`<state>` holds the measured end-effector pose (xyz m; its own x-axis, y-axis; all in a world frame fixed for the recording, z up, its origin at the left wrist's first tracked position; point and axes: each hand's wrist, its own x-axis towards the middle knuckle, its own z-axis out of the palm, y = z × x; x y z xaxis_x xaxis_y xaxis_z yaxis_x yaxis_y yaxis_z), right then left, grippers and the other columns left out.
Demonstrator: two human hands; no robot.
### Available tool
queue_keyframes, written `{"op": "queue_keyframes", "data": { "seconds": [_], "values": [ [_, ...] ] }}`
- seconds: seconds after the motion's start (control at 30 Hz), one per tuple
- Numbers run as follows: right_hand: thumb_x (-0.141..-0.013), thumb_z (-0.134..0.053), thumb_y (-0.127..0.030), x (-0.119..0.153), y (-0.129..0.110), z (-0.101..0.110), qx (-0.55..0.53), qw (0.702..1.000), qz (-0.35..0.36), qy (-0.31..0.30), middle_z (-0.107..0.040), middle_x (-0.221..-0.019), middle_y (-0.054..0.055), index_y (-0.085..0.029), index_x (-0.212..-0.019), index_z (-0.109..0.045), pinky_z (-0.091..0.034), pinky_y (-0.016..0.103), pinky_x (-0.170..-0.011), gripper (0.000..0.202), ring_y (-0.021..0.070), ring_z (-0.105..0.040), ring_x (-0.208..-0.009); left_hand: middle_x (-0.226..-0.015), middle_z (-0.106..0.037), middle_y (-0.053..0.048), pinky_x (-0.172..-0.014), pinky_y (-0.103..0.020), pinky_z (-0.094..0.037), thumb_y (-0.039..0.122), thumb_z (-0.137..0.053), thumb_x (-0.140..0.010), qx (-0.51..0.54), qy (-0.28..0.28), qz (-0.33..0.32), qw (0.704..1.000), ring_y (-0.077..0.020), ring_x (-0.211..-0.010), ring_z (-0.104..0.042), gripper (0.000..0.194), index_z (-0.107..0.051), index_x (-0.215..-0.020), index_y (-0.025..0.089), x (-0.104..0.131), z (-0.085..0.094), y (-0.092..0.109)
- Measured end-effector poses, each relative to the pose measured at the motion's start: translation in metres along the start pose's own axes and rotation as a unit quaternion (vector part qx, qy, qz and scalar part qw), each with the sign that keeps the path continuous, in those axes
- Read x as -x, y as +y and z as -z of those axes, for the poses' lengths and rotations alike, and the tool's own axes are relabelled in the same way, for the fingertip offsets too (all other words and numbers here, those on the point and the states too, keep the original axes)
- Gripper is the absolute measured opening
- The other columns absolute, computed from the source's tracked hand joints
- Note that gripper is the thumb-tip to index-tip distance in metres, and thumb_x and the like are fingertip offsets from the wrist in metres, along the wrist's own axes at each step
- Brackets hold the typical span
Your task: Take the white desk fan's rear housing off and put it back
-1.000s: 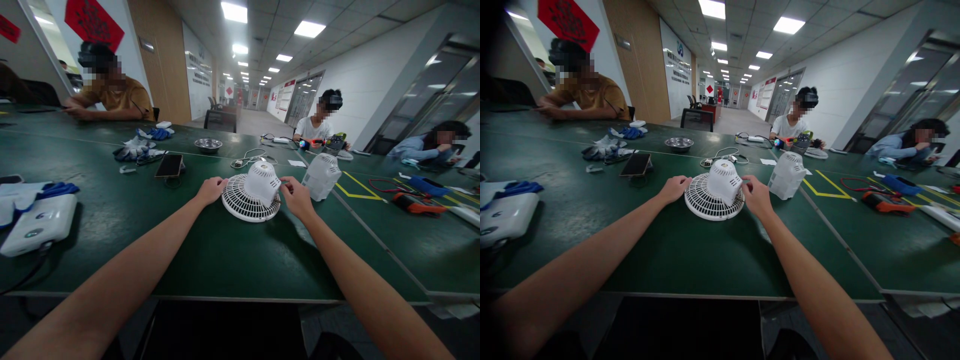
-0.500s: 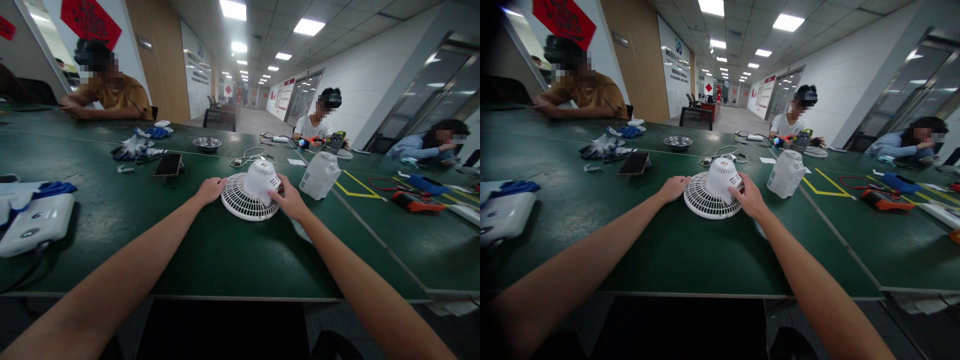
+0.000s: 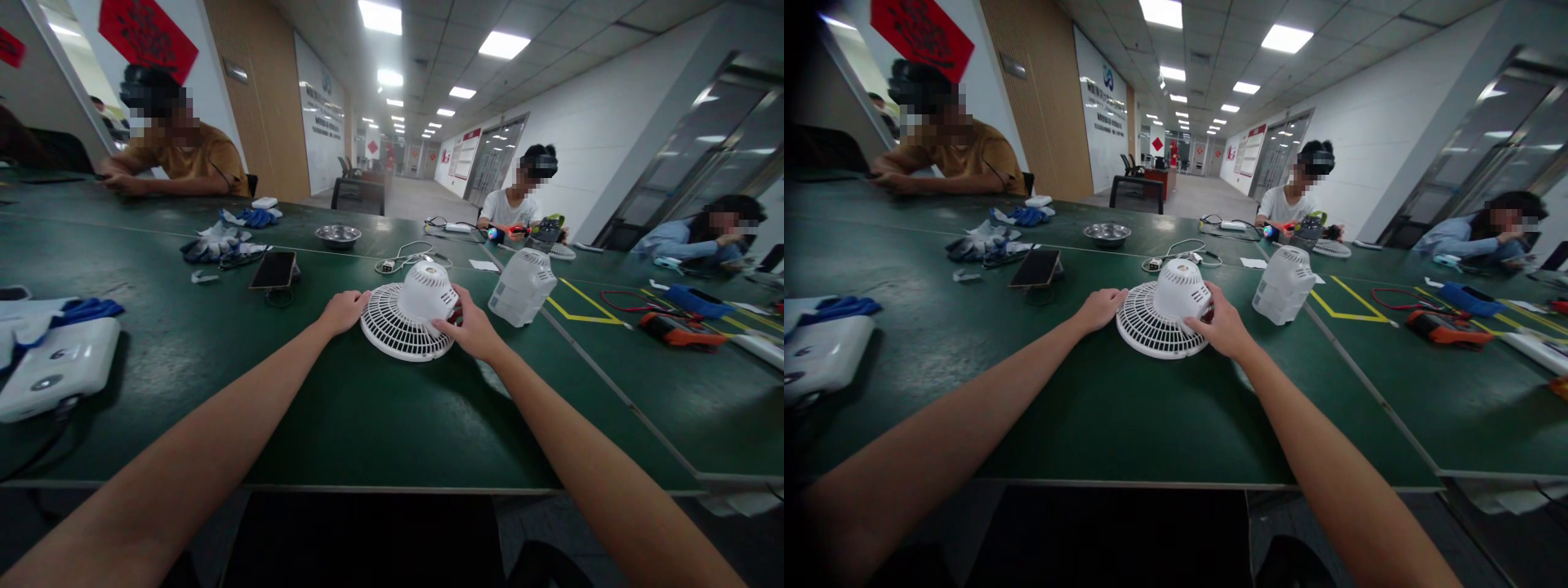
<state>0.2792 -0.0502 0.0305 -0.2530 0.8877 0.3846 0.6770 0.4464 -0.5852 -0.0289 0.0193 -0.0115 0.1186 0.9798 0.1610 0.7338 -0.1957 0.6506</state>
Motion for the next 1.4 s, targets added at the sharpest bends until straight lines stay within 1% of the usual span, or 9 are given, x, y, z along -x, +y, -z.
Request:
{"op": "queue_keyframes", "data": {
  "seconds": [0.3, 0.53, 0.77, 1.1, 1.3, 1.4],
  "values": [
    [-0.08, -0.073, -0.047, 0.0008, -0.0023, 0.0002, 0.0, 1.0, -0.006, 0.0, -0.066, -0.119, 0.015, -0.02, -0.151, -0.034, -0.056, 0.047, -0.084, 0.086, 0.0268, -0.067, -0.089, -0.074, -0.065, -0.008, -0.062, -0.032, -0.035, 0.057, -0.032, -0.098, -0.044, 0.02, -0.015, 0.999, -0.0223, -0.069, -0.059, 0.051, -0.055, -0.069, 0.022, -0.0007, 0.0007, 0.0013],
    [-0.08, -0.073, -0.047, -0.0005, 0.0015, -0.0005, -0.003, 1.0, 0.002, 0.002, -0.067, -0.116, 0.013, -0.021, -0.15, -0.034, -0.056, 0.047, -0.084, 0.084, 0.0257, -0.067, -0.086, -0.073, -0.064, -0.008, -0.061, -0.033, -0.036, 0.059, -0.032, -0.098, -0.023, 0.009, -0.007, 1.0, -0.0221, -0.067, -0.058, 0.051, -0.055, -0.07, 0.022, -0.0007, 0.0002, 0.0005],
    [-0.08, -0.073, -0.048, -0.0007, 0.0009, 0.0002, -0.001, 1.0, 0.001, -0.004, -0.066, -0.115, 0.014, -0.02, -0.151, -0.033, -0.056, 0.046, -0.081, 0.086, 0.0259, -0.067, -0.085, -0.074, -0.065, -0.008, -0.059, -0.032, -0.036, 0.059, -0.033, -0.098, -0.008, 0.01, -0.005, 1.0, -0.0218, -0.066, -0.057, 0.051, -0.056, -0.071, 0.022, -0.0002, -0.0008, 0.0007],
    [-0.081, -0.073, -0.048, -0.0006, 0.0013, -0.0006, -0.003, 1.0, -0.003, -0.005, -0.066, -0.118, 0.015, -0.02, -0.151, -0.033, -0.056, 0.046, -0.082, 0.085, 0.0261, -0.067, -0.088, -0.072, -0.064, -0.007, -0.06, -0.032, -0.037, 0.058, -0.034, -0.098, 0.0, 0.008, -0.006, 1.0, -0.0209, -0.064, -0.056, 0.05, -0.057, -0.072, 0.022, 0.002, 0.0005, 0.0028],
    [-0.08, -0.074, -0.046, -0.0004, 0.0014, -0.0008, -0.005, 1.0, 0.001, 0.001, -0.066, -0.119, 0.014, -0.022, -0.15, -0.034, -0.057, 0.047, -0.085, 0.084, 0.0257, -0.067, -0.087, -0.073, -0.064, -0.007, -0.062, -0.032, -0.035, 0.053, -0.035, -0.098, -0.03, 0.028, -0.017, 0.999, -0.0216, -0.068, -0.057, 0.048, -0.057, -0.069, 0.021, 0.0003, -0.0002, 0.0019],
    [-0.081, -0.074, -0.046, -0.0003, 0.0014, -0.0006, -0.006, 1.0, 0.003, 0.0, -0.067, -0.117, 0.013, -0.022, -0.149, -0.035, -0.057, 0.048, -0.086, 0.083, 0.0255, -0.067, -0.086, -0.072, -0.063, -0.007, -0.061, -0.032, -0.035, 0.055, -0.034, -0.098, -0.022, 0.023, -0.018, 0.999, -0.0214, -0.066, -0.057, 0.049, -0.056, -0.069, 0.021, 0.0, -0.0006, 0.0012]
  ]
}}
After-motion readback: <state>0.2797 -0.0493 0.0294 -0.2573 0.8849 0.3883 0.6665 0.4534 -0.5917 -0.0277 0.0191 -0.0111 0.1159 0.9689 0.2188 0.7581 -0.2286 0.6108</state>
